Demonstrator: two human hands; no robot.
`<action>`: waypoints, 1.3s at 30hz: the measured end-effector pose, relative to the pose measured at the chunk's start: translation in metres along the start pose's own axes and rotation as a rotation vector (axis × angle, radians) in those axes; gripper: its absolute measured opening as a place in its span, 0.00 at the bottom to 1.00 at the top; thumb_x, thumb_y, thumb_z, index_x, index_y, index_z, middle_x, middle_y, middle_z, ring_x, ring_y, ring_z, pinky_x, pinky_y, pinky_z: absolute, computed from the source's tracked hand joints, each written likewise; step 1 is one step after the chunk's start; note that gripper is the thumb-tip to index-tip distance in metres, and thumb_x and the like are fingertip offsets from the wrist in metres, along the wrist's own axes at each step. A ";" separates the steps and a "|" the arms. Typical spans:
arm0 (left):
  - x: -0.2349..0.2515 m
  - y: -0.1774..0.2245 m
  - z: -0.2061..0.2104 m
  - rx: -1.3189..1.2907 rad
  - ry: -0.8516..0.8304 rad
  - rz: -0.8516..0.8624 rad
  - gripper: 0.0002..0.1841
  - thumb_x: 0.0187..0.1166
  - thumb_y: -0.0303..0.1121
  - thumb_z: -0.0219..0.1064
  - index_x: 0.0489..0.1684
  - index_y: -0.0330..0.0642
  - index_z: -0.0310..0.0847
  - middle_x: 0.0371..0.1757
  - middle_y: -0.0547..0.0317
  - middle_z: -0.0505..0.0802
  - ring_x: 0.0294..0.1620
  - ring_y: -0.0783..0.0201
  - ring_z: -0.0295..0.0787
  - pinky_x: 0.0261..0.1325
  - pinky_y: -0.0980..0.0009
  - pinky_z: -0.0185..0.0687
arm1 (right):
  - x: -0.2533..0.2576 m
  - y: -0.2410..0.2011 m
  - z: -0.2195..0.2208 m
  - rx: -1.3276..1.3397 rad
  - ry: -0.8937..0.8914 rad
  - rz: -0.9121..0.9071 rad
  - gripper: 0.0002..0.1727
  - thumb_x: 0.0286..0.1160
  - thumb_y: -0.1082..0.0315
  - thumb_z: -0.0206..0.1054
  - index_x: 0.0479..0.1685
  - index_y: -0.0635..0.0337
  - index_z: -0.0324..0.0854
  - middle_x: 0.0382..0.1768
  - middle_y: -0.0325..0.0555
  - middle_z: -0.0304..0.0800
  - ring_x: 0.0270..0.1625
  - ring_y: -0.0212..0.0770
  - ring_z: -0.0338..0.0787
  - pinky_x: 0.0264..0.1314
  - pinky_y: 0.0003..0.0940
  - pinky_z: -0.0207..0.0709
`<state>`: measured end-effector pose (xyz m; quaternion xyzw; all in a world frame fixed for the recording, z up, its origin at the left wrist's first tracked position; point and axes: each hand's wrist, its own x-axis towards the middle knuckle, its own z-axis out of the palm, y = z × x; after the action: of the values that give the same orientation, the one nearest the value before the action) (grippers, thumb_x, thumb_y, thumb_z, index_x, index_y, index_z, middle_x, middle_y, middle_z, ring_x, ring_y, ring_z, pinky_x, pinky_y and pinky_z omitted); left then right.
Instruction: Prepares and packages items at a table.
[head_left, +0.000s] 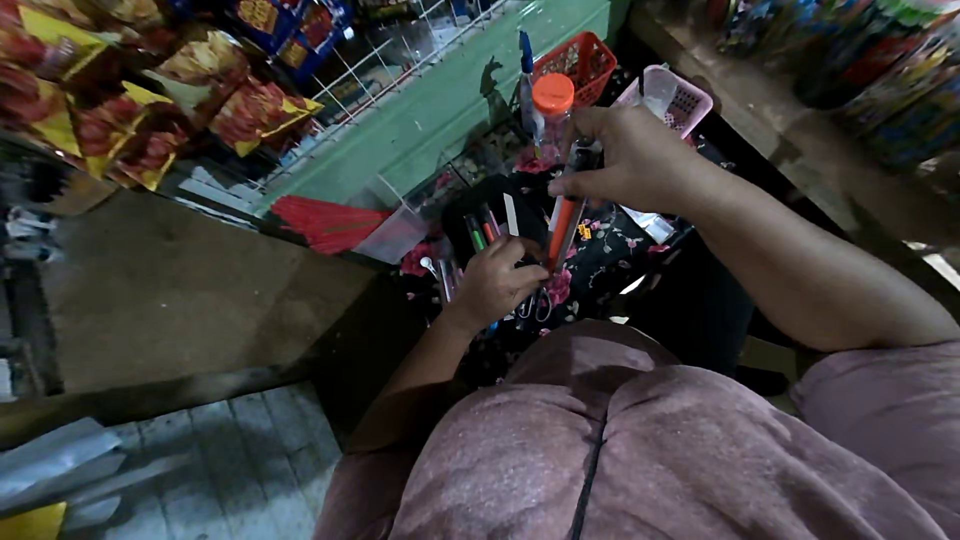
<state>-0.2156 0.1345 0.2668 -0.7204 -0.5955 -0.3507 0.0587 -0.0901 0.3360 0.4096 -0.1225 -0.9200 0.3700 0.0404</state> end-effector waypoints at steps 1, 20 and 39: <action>0.000 0.000 0.001 -0.013 0.011 -0.014 0.09 0.78 0.33 0.67 0.36 0.43 0.94 0.46 0.44 0.91 0.51 0.47 0.87 0.56 0.59 0.84 | -0.001 0.000 -0.001 -0.008 -0.008 0.002 0.19 0.77 0.58 0.74 0.56 0.62 0.81 0.39 0.47 0.89 0.28 0.35 0.88 0.36 0.33 0.86; 0.001 -0.024 0.014 -0.174 0.080 -0.002 0.06 0.76 0.28 0.71 0.35 0.41 0.96 0.42 0.46 0.92 0.49 0.56 0.88 0.57 0.66 0.83 | -0.009 0.008 -0.020 -0.110 -0.249 -0.257 0.11 0.76 0.73 0.72 0.54 0.61 0.83 0.45 0.47 0.89 0.45 0.37 0.89 0.53 0.36 0.83; 0.004 -0.022 0.029 -0.218 0.070 0.012 0.05 0.75 0.27 0.71 0.36 0.39 0.95 0.42 0.45 0.91 0.49 0.56 0.88 0.57 0.68 0.83 | -0.001 0.006 0.007 -0.201 0.051 -0.059 0.24 0.76 0.57 0.74 0.62 0.66 0.78 0.45 0.58 0.89 0.44 0.54 0.91 0.50 0.52 0.83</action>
<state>-0.2228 0.1586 0.2406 -0.7134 -0.5468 -0.4382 0.0029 -0.0890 0.3350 0.4000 -0.1080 -0.9544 0.2714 0.0623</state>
